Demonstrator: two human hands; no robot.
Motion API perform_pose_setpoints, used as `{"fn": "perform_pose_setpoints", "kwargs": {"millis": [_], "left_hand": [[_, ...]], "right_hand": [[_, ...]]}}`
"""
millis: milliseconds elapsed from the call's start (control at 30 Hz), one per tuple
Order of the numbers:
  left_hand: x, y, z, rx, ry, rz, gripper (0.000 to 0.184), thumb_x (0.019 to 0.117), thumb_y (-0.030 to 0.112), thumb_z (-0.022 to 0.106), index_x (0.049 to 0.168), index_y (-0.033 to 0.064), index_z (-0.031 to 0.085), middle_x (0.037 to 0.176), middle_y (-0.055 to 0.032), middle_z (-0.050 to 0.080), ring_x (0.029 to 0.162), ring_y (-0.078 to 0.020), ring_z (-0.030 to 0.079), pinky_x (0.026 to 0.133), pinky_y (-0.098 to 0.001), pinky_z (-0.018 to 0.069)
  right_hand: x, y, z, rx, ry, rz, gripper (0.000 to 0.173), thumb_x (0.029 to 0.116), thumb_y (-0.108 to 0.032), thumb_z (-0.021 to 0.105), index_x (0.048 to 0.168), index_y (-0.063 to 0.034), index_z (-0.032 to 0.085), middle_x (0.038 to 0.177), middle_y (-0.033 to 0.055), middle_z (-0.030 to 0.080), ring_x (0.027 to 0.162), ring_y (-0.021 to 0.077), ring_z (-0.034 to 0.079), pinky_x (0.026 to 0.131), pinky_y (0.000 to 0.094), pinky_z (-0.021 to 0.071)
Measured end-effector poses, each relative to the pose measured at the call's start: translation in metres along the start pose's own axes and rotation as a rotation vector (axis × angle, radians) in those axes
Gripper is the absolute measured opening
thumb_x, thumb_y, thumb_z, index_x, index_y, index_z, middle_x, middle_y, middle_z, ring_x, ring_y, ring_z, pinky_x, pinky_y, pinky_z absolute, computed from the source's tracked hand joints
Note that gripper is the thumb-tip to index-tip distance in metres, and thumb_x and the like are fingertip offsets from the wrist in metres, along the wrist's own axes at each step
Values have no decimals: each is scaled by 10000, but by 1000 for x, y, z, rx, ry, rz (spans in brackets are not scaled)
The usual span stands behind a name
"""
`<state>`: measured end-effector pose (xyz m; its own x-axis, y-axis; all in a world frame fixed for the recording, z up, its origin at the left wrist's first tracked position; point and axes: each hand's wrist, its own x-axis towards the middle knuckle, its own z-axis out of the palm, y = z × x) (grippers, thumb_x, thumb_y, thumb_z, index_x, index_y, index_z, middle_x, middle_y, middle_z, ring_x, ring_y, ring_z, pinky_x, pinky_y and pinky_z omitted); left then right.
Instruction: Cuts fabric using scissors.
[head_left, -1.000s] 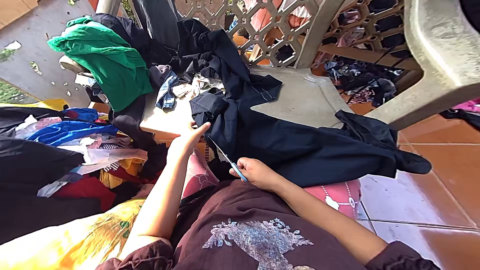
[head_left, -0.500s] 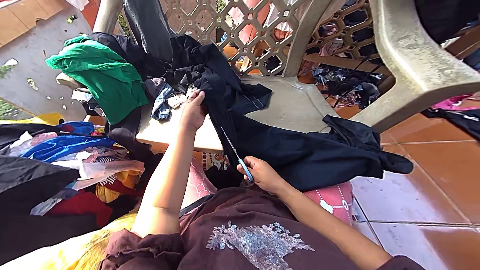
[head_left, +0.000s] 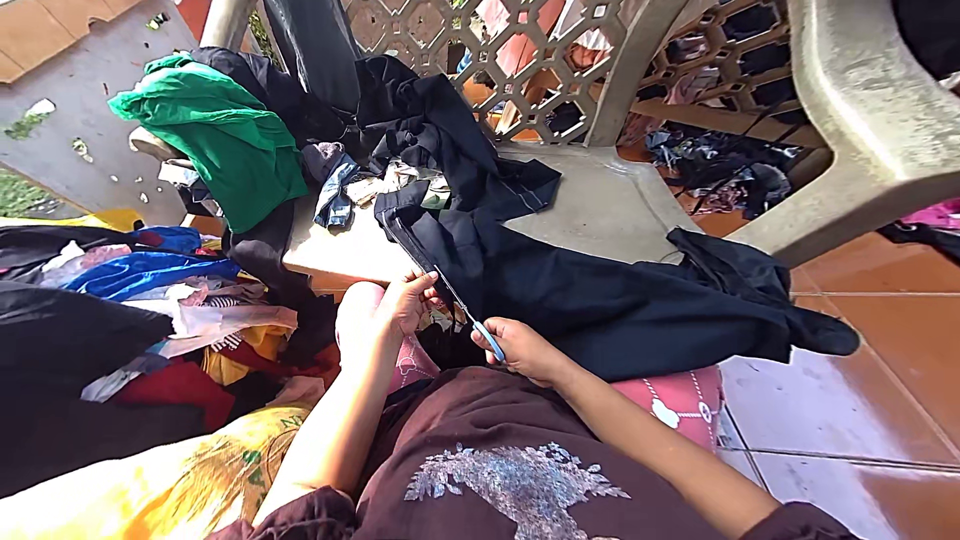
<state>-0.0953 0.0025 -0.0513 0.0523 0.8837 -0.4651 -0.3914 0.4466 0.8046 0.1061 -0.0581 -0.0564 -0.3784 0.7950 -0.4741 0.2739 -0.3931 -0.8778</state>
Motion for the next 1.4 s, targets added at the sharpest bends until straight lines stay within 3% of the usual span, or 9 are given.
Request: {"fn": "perform_pose_setpoints", "kwargs": {"millis": [100, 300, 500, 633, 767, 833, 1033, 1300, 1400], "left_hand": [[-1, 0, -3, -9, -34, 83, 94, 1012, -40, 529, 1022, 50, 556, 832, -42, 629, 683, -111, 613, 697, -269, 555], [-4, -3, -10, -24, -177, 98, 386, 1009, -87, 481, 1364, 59, 451, 1030, -66, 665, 817, -126, 663, 795, -295, 566], [-10, 7, -18, 123, -222, 90, 281, 981, -104, 507, 1222, 37, 532, 899, -27, 682, 752, -93, 661, 764, -259, 570], [-15, 16, -16, 258, -137, 92, 263, 1008, -59, 512, 1261, 10, 541, 818, -29, 664, 686, -77, 634, 696, -228, 551], [-20, 15, -5, 145, 89, 75, 204, 1090, 137, 436, 1009, 24, 586, 721, -58, 646, 621, -134, 648, 625, -282, 571], [-18, 12, -4, 168, 52, 116, 123, 1067, 130, 519, 1133, 32, 555, 832, -62, 642, 688, -126, 643, 669, -278, 566], [-10, 11, -7, 403, -111, 212, 601, 858, -75, 740, 1376, 11, 446, 1131, -134, 664, 955, -149, 690, 840, -312, 587], [-10, 13, -5, 367, -47, 198, 396, 955, -68, 575, 1337, 11, 507, 1045, -113, 662, 842, -138, 666, 761, -305, 572], [-14, 15, -2, 393, 53, 187, 287, 935, -88, 562, 1202, 8, 606, 912, -81, 680, 749, -115, 659, 700, -278, 568]], "right_hand": [[-3, 1, 1, 122, -64, 2, 205, 1070, -234, 540, 922, -92, 530, 629, -61, 514, 449, -19, 377, 427, 134, 287], [-4, 1, -1, 268, -210, -34, 212, 1096, -266, 432, 978, -114, 521, 669, -71, 540, 449, -50, 377, 421, 101, 291], [10, 0, -3, 265, -288, -77, 217, 1087, -282, 417, 978, -127, 522, 674, -85, 541, 451, -59, 379, 422, 92, 296], [15, -3, -1, 144, -201, -70, 194, 1083, -271, 470, 979, -115, 519, 663, -84, 519, 458, -41, 368, 432, 115, 287], [14, -6, 7, 23, -113, -41, 202, 1069, -260, 532, 969, -84, 526, 675, -61, 506, 498, -14, 395, 472, 148, 309], [12, -7, 8, 41, -123, -33, 209, 1079, -261, 514, 970, -84, 527, 676, -59, 519, 491, -16, 394, 464, 144, 304], [7, -1, 1, 201, -247, -40, 274, 1108, -279, 400, 963, -104, 554, 667, -74, 568, 443, -48, 377, 422, 111, 295], [13, 6, -5, 272, -368, -75, 330, 1101, -352, 356, 967, -123, 553, 694, -75, 572, 449, -58, 383, 421, 94, 303], [13, 4, -2, 216, -332, -65, 290, 1106, -316, 376, 976, -117, 543, 694, -72, 570, 452, -52, 379, 427, 103, 298]]}}
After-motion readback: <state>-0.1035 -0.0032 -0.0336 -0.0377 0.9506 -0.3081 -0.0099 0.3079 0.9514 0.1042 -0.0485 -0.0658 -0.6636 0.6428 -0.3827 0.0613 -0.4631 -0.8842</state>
